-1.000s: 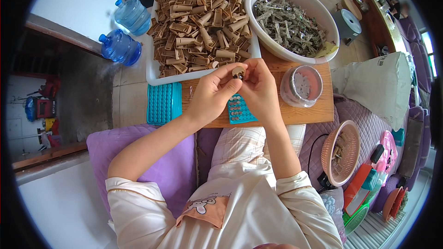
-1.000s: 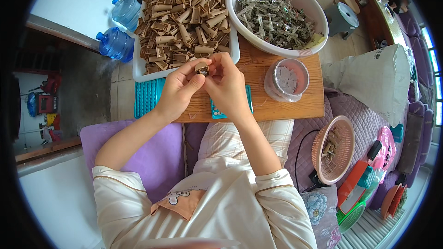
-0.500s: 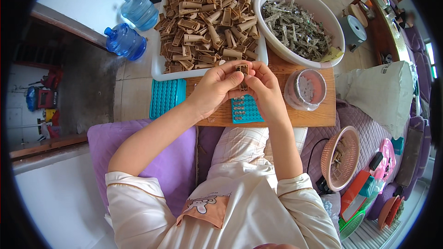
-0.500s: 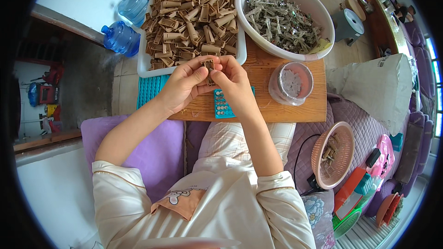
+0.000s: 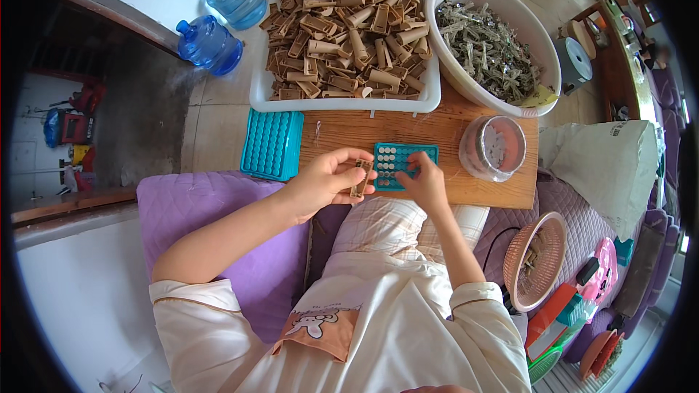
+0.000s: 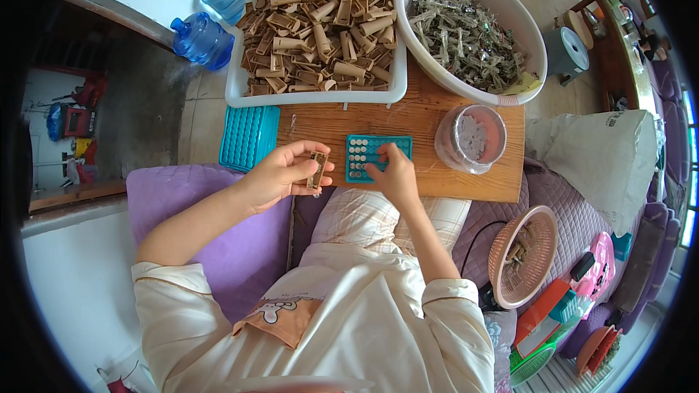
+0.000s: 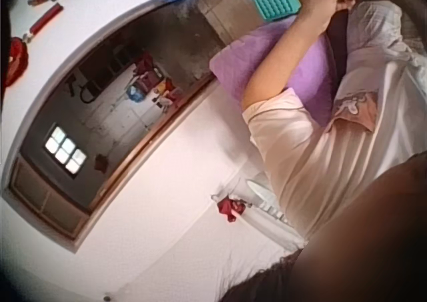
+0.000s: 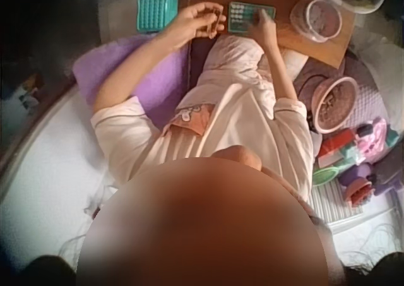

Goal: The person assembles components by placing small pieces into plastic casing halves, closing the casing halves together, and securing them by hand.

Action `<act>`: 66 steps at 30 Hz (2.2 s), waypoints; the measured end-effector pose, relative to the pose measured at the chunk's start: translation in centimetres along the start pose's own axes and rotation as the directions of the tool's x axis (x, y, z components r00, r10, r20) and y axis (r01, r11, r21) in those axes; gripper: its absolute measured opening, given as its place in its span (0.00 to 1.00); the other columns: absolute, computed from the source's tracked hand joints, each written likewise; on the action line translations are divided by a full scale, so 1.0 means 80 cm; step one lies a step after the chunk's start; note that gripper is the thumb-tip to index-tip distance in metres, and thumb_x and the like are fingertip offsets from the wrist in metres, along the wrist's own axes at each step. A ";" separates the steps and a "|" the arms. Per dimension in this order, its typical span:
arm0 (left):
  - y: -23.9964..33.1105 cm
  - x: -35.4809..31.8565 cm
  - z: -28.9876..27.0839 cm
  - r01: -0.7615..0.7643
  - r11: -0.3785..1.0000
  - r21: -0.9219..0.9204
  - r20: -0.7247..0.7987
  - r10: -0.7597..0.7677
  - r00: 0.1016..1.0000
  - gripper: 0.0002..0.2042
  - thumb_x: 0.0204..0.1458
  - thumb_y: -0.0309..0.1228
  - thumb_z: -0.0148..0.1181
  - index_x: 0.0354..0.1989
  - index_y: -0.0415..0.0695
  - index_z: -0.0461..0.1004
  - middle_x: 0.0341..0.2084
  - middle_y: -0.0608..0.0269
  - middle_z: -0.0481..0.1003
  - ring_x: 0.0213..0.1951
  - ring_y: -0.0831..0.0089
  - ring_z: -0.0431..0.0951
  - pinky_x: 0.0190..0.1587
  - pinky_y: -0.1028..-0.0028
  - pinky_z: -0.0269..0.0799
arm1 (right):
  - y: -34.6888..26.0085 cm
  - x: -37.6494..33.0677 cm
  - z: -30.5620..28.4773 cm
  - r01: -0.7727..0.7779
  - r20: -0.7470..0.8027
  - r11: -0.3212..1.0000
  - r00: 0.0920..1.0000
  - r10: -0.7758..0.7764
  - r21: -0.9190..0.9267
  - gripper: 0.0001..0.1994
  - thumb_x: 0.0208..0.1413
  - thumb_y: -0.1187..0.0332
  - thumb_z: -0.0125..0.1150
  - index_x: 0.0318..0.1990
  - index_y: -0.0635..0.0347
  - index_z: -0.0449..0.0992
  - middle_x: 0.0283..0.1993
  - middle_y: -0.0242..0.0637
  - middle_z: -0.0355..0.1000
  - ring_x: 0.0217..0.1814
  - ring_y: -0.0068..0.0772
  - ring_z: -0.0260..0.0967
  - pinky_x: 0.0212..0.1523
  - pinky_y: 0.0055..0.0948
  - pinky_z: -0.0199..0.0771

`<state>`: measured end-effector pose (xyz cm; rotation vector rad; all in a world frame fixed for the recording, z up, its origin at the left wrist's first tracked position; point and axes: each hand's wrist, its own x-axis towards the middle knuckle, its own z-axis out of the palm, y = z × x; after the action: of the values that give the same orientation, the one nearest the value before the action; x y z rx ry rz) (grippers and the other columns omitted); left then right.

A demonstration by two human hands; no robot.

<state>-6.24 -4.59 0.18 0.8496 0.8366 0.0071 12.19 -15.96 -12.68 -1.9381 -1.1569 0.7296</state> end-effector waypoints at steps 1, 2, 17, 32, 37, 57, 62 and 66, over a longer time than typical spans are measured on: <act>0.004 0.004 0.001 -0.025 0.999 0.025 0.033 0.024 0.999 0.14 0.53 0.28 0.47 0.49 0.44 0.60 0.41 0.58 0.69 0.40 0.72 0.73 0.40 0.74 0.72 | 0.000 -0.001 0.010 0.060 -0.037 0.996 0.997 -0.063 -0.065 0.17 0.34 0.69 0.65 0.34 0.61 0.66 0.27 0.40 0.66 0.28 0.39 0.65 0.27 0.31 0.66; 0.008 0.007 0.001 -0.022 0.999 0.023 0.032 0.021 0.999 0.14 0.53 0.28 0.47 0.49 0.44 0.60 0.41 0.58 0.69 0.40 0.72 0.73 0.40 0.74 0.72 | -0.001 -0.002 0.014 0.058 -0.035 0.996 0.998 -0.060 -0.064 0.17 0.34 0.69 0.65 0.34 0.61 0.66 0.27 0.40 0.66 0.28 0.39 0.65 0.27 0.31 0.66; 0.015 0.014 -0.004 0.035 0.999 0.013 0.093 -0.036 0.995 0.14 0.54 0.29 0.46 0.48 0.42 0.60 0.40 0.58 0.69 0.39 0.71 0.73 0.39 0.74 0.73 | 0.005 -0.020 0.038 0.389 -0.036 0.801 0.891 -0.453 -0.456 0.09 0.42 0.74 0.50 0.35 0.59 0.69 0.24 0.32 0.63 0.26 0.31 0.63 0.27 0.29 0.64; 0.007 0.010 0.004 0.051 0.997 0.062 0.117 -0.058 0.991 0.17 0.53 0.30 0.48 0.50 0.41 0.59 0.41 0.57 0.69 0.39 0.70 0.74 0.40 0.74 0.73 | -0.054 -0.033 0.014 0.336 -0.301 0.942 0.899 -0.320 0.002 0.11 0.39 0.81 0.58 0.32 0.62 0.67 0.32 0.40 0.69 0.32 0.39 0.67 0.32 0.30 0.69; 0.012 0.006 0.012 -0.021 0.986 0.165 0.093 0.005 0.996 0.15 0.54 0.28 0.47 0.49 0.38 0.60 0.37 0.61 0.70 0.38 0.76 0.72 0.39 0.76 0.72 | -0.110 -0.031 0.001 0.528 -0.428 0.844 0.787 -0.444 0.094 0.13 0.39 0.84 0.57 0.36 0.64 0.66 0.33 0.41 0.70 0.40 0.38 0.70 0.39 0.29 0.71; 0.003 0.007 0.004 -0.069 0.971 0.230 0.105 0.046 0.993 0.10 0.51 0.25 0.44 0.43 0.41 0.64 0.35 0.62 0.70 0.33 0.80 0.72 0.35 0.79 0.69 | -0.016 -0.009 0.035 0.121 -0.196 0.934 0.961 -0.195 -0.337 0.11 0.38 0.70 0.61 0.32 0.58 0.71 0.31 0.37 0.66 0.34 0.40 0.64 0.34 0.33 0.66; 0.006 0.006 0.005 -0.060 0.972 0.228 0.106 0.037 0.994 0.10 0.51 0.25 0.44 0.43 0.41 0.64 0.35 0.62 0.70 0.33 0.80 0.72 0.36 0.79 0.69 | -0.004 -0.005 0.042 0.140 -0.214 0.917 0.949 -0.232 -0.373 0.07 0.39 0.70 0.60 0.28 0.59 0.71 0.28 0.37 0.65 0.33 0.39 0.64 0.31 0.33 0.67; 0.003 0.007 0.004 -0.057 0.972 0.229 0.112 0.032 0.993 0.11 0.52 0.25 0.44 0.43 0.41 0.64 0.35 0.62 0.70 0.34 0.80 0.72 0.36 0.78 0.69 | -0.002 -0.003 0.041 0.147 -0.215 0.920 0.947 -0.236 -0.362 0.06 0.39 0.71 0.58 0.28 0.59 0.71 0.27 0.37 0.65 0.31 0.40 0.65 0.30 0.33 0.67</act>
<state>-5.53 -4.48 0.08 1.0790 0.7255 -0.0981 9.52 -15.12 -14.35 -2.0842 -1.3543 0.1687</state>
